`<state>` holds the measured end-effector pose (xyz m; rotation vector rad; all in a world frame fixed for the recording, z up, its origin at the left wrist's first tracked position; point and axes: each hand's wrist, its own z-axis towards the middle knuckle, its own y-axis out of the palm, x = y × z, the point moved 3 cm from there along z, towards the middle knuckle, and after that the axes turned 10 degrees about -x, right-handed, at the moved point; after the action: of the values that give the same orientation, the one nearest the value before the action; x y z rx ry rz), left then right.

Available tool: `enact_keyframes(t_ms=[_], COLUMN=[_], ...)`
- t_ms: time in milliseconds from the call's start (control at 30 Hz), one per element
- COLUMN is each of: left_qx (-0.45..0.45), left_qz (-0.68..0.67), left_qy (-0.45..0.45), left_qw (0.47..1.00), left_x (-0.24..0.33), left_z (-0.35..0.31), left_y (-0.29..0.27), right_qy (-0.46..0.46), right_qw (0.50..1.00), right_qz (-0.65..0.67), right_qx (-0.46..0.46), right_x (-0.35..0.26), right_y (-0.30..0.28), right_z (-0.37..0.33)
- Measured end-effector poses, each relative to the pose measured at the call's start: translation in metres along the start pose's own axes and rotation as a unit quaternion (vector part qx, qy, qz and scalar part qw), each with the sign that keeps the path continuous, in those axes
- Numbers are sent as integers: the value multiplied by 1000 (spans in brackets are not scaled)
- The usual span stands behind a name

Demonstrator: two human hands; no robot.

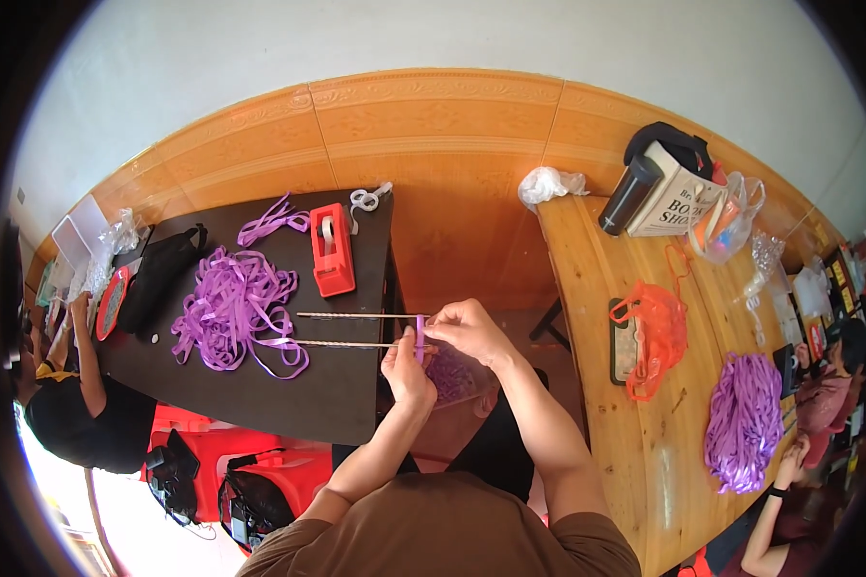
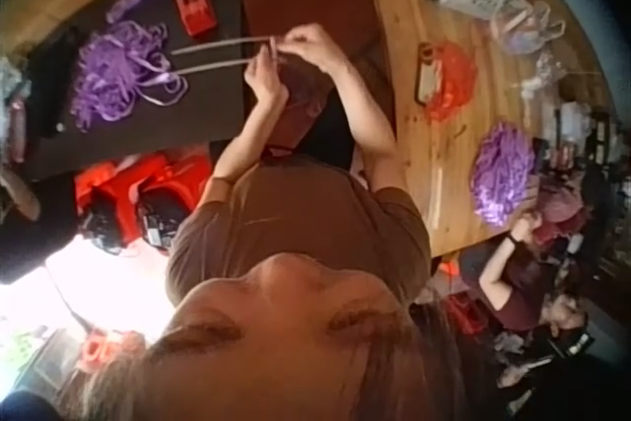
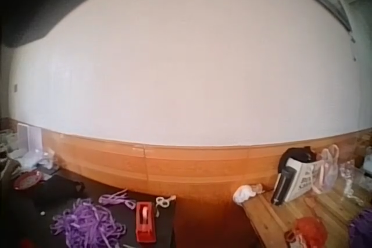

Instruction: Winding purple ribbons around a metal frame jig to create uniform loops for decoration assembly.

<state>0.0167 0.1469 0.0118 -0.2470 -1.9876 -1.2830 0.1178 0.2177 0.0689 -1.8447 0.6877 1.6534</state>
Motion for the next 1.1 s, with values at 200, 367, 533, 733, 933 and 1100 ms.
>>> enact_keyframes(t_ms=[200,367,533,733,933,1100], left_qx=[-4,-29,-25,-21,-62,-67], left_qz=[-24,17,14,-1,-20,-41], left_qy=[-17,0,-7,-24,-19,5], left_qw=[1000,999,1000,999,998,997], left_x=[9,-1,2,2,2,3], left_z=[-5,0,-1,-1,-11,-13], left_y=[9,-2,1,0,-5,-4], right_qy=[-15,23,0,-43,-80,-79], right_qw=[1000,999,994,965,894,869], right_qz=[-9,36,102,233,398,433], right_qx=[7,-7,-50,-116,-189,-228], right_x=[11,23,40,59,64,50], right_y=[-6,-7,-6,22,37,44], right_z=[1,-1,0,22,35,38])
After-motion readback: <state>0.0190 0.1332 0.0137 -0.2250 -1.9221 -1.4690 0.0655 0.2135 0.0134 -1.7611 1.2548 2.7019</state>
